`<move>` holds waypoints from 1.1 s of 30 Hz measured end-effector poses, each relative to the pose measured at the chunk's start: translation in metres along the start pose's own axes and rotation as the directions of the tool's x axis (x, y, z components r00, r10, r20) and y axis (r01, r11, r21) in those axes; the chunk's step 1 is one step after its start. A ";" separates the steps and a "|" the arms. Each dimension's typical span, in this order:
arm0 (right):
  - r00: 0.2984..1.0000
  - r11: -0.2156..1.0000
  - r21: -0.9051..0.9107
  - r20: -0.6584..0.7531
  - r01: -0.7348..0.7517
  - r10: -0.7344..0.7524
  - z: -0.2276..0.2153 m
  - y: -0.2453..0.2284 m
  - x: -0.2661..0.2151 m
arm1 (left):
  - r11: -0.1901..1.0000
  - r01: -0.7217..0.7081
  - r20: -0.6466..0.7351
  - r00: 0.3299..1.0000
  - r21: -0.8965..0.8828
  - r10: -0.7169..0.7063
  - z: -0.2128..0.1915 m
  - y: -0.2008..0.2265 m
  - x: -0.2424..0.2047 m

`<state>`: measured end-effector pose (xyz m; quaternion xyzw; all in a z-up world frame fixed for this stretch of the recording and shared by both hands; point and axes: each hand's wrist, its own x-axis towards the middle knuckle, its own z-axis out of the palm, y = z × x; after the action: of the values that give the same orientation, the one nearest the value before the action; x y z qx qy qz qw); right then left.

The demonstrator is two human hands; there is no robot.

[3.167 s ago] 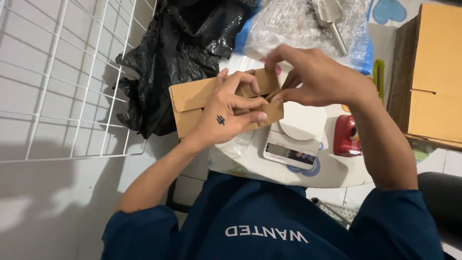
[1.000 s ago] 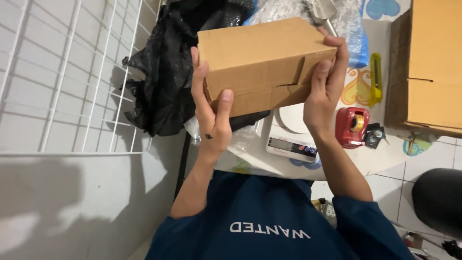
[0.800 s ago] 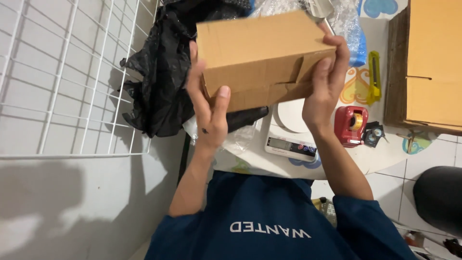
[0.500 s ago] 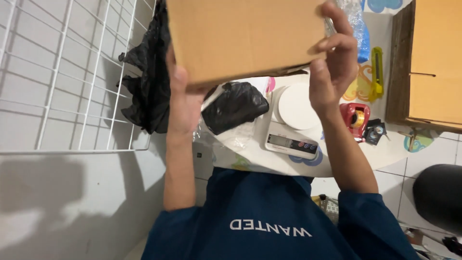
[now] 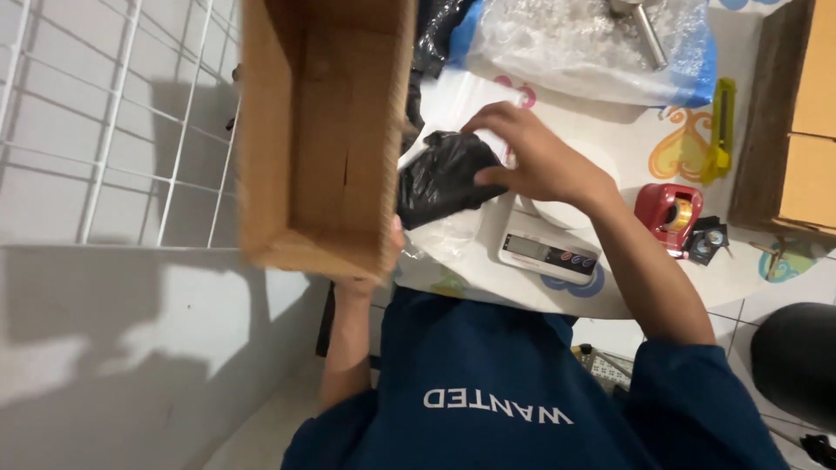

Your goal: Assembling a small cardboard box and placing a wrapped item inside for shipping.

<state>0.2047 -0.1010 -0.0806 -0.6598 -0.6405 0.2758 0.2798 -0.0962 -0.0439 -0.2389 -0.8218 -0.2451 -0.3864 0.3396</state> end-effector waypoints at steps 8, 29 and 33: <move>0.916 0.879 -0.461 0.394 0.124 0.078 0.032 -0.007 0.044 | 0.986 0.126 -0.027 0.991 -0.107 -0.129 -0.015 0.014 0.006; 0.798 0.935 -0.353 0.553 -0.037 0.240 0.050 -0.006 0.075 | 0.781 0.370 -0.092 0.876 -0.503 -0.474 -0.022 0.011 0.036; 0.804 0.954 -0.297 0.558 -0.039 0.206 0.046 0.003 0.077 | 0.711 0.394 -0.093 0.837 -0.583 -0.540 -0.023 0.013 0.045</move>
<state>0.1758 -0.0238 -0.1146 -0.6156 -0.6824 0.3919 -0.0415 -0.0719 -0.0634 -0.1967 -0.7360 -0.2809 -0.6158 0.0120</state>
